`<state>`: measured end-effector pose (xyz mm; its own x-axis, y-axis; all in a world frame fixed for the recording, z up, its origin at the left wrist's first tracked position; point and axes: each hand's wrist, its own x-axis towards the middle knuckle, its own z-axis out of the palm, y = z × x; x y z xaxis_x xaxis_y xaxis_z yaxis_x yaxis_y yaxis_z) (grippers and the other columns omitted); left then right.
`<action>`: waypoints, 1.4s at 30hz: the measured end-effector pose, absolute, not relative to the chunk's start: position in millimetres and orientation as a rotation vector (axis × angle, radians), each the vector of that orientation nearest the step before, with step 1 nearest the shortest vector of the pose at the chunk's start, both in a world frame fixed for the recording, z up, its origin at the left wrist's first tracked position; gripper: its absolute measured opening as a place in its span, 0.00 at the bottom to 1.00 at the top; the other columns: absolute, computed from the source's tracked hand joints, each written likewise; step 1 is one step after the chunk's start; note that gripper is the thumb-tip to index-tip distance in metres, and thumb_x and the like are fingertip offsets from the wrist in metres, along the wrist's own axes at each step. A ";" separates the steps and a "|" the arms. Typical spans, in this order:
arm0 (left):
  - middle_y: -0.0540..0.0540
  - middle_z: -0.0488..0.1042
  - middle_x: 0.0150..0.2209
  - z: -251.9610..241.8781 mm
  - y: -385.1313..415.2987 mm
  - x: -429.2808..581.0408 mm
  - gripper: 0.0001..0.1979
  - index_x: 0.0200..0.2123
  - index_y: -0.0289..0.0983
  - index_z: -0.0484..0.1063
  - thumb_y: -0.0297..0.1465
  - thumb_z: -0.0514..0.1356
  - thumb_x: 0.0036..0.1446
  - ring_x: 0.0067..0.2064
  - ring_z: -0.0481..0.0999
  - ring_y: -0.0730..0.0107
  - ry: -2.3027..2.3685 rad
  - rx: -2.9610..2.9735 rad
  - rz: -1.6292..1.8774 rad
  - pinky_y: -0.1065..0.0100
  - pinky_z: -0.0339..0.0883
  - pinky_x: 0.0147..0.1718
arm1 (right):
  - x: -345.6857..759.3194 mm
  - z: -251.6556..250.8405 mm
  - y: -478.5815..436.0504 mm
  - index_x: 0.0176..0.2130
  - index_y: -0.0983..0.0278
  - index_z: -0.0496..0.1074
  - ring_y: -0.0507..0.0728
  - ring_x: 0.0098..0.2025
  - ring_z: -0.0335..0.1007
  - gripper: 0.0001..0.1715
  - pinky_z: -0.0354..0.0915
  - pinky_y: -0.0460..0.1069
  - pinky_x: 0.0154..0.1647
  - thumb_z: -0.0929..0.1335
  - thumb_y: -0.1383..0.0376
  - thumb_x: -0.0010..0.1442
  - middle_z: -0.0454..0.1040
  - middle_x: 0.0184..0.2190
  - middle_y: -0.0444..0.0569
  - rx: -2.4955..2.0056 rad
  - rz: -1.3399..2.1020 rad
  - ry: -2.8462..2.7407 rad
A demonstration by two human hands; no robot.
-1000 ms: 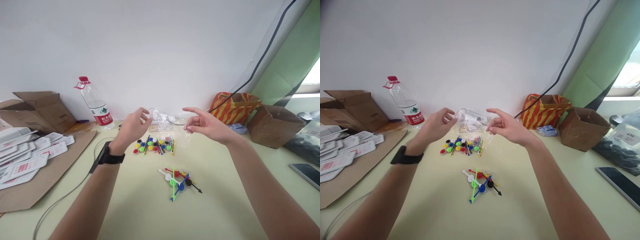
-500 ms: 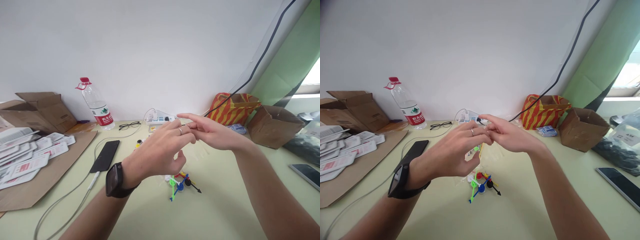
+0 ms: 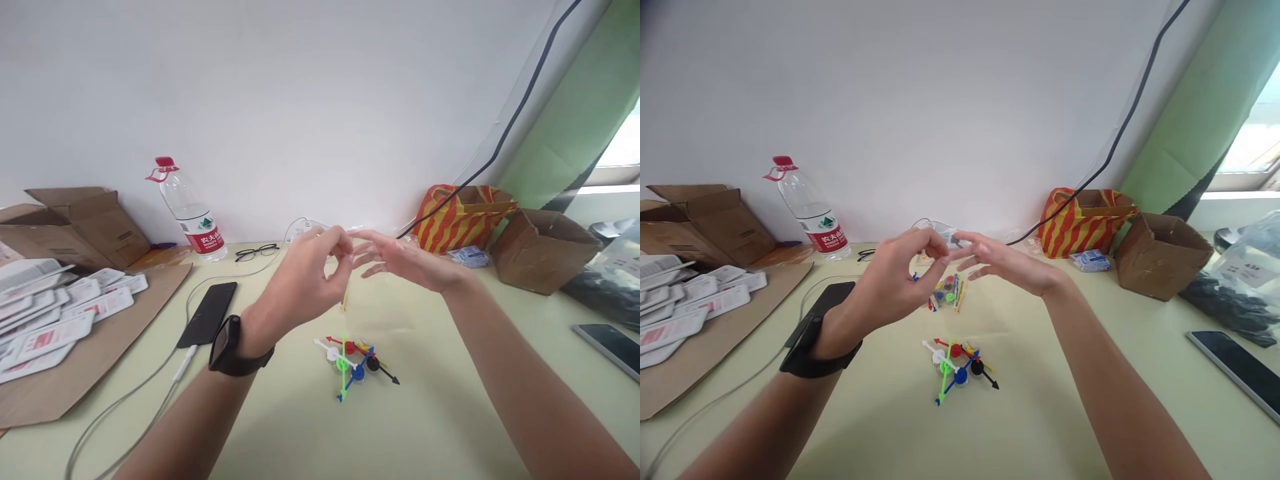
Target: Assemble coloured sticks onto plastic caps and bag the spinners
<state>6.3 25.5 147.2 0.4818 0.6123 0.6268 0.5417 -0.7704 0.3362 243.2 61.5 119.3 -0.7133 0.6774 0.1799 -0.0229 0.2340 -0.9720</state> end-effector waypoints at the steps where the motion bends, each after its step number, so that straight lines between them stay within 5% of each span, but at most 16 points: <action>1: 0.49 0.76 0.35 147.1 26.9 6.3 0.04 0.37 0.40 0.67 0.25 0.57 0.63 0.38 0.75 0.66 1.050 2.576 1.193 0.65 0.65 0.34 | 242.4 113.9 65.5 0.72 0.53 0.52 0.68 0.66 0.62 0.49 0.61 0.64 0.64 0.66 0.36 0.63 0.64 0.67 0.56 -0.522 1.608 -1.943; 5: 0.51 0.76 0.32 147.3 30.7 7.3 0.03 0.38 0.41 0.65 0.27 0.56 0.65 0.34 0.77 0.67 1.096 2.388 1.265 0.69 0.61 0.25 | 233.0 92.5 76.1 0.74 0.50 0.44 0.67 0.68 0.60 0.51 0.55 0.67 0.66 0.68 0.40 0.64 0.61 0.69 0.57 -0.381 1.742 -1.978; 9: 0.50 0.78 0.33 149.4 34.3 3.0 0.03 0.38 0.41 0.63 0.28 0.55 0.67 0.36 0.80 0.66 1.007 2.268 1.214 0.67 0.68 0.31 | 226.6 78.5 82.6 0.75 0.49 0.42 0.67 0.67 0.61 0.50 0.55 0.67 0.65 0.67 0.43 0.66 0.62 0.68 0.56 -0.245 1.824 -1.931; 14: 0.47 0.80 0.35 159.9 34.4 -11.0 0.06 0.41 0.40 0.66 0.36 0.58 0.68 0.41 0.82 0.61 0.841 2.220 0.960 0.63 0.73 0.38 | 232.4 78.8 84.1 0.74 0.50 0.47 0.67 0.64 0.63 0.49 0.58 0.65 0.63 0.68 0.44 0.63 0.68 0.63 0.55 -0.195 1.846 -2.000; 20: 0.40 0.80 0.49 174.6 34.2 -23.9 0.16 0.55 0.41 0.74 0.40 0.59 0.69 0.49 0.81 0.57 0.540 2.257 0.474 0.62 0.75 0.43 | 234.6 86.3 80.0 0.71 0.54 0.56 0.65 0.62 0.66 0.44 0.62 0.61 0.60 0.70 0.47 0.63 0.69 0.62 0.56 -0.259 1.759 -2.232; 30: 0.43 0.77 0.58 172.4 36.6 -29.7 0.28 0.62 0.50 0.71 0.42 0.69 0.59 0.55 0.79 0.51 0.370 2.429 0.063 0.57 0.74 0.50 | 217.8 112.5 58.0 0.66 0.57 0.65 0.63 0.62 0.67 0.37 0.66 0.57 0.59 0.73 0.50 0.63 0.71 0.59 0.53 -0.548 1.634 -2.526; 34: 0.44 0.72 0.64 167.7 33.4 -28.3 0.34 0.65 0.51 0.68 0.43 0.70 0.57 0.60 0.76 0.49 0.369 2.485 0.005 0.54 0.71 0.56 | 216.7 117.8 54.6 0.67 0.57 0.64 0.63 0.61 0.69 0.39 0.66 0.56 0.59 0.72 0.49 0.63 0.74 0.57 0.53 -0.577 1.601 -2.538; 42: 0.41 0.70 0.65 172.8 38.3 -40.8 0.37 0.71 0.52 0.58 0.39 0.67 0.61 0.64 0.72 0.48 0.407 2.397 0.124 0.51 0.69 0.60 | 242.8 108.3 65.0 0.71 0.54 0.57 0.64 0.64 0.68 0.47 0.64 0.59 0.62 0.64 0.36 0.63 0.65 0.68 0.54 -0.611 1.711 -2.272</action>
